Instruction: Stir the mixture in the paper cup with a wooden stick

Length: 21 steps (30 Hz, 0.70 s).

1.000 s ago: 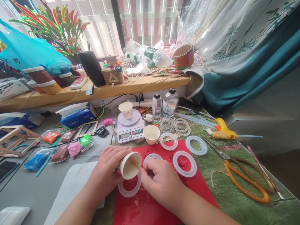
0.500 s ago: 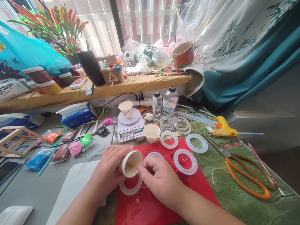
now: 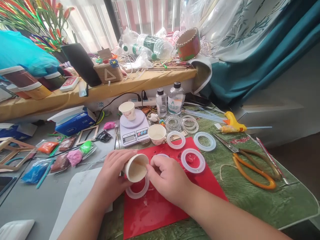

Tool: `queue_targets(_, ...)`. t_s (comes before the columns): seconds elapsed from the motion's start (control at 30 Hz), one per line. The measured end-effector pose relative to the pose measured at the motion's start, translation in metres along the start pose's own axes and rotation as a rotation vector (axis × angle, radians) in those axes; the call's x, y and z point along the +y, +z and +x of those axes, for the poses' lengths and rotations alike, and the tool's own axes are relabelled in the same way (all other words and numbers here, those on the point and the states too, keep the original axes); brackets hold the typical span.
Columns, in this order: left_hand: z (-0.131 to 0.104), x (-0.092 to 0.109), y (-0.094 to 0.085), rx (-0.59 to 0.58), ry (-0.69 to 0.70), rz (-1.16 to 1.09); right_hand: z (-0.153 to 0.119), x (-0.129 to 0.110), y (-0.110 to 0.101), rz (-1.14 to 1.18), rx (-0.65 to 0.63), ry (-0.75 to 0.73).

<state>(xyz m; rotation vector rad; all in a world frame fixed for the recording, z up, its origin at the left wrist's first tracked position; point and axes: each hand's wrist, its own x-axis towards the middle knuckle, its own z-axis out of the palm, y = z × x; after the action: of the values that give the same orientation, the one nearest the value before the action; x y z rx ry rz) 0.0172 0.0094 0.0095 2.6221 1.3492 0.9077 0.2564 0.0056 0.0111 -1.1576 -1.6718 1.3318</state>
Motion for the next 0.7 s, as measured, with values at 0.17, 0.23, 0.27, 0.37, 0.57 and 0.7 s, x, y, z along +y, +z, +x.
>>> queue_targets(0.17,-0.0005,-0.0010,0.0011,0.009,-0.008,0.007,0.0039,0.0010,-0.0047,0.129,-0.030,0.093)
queue_targets(0.23,-0.0008,-0.0016,0.0006,0.000,-0.005,0.010,0.0038,0.0001,-0.0067,0.071,0.026,0.083)
queue_targets(0.27,-0.0010,-0.0020,0.0001,-0.007,-0.006,0.008,0.0034,-0.0006,-0.0073,0.039,0.030,0.071)
queue_targets(0.37,-0.0019,-0.0034,-0.0012,-0.024,-0.019,-0.010,0.0019,-0.0023,-0.0083,0.056,-0.018,0.038)
queue_targets(0.57,-0.0024,-0.0045,-0.0012,-0.022,-0.016,0.001,0.0013,-0.0016,-0.0091,0.039,0.026,0.042)
queue_targets(0.7,-0.0022,-0.0036,-0.0021,-0.023,-0.012,0.001,0.0010,-0.0016,-0.0081,0.068,0.028,0.028)
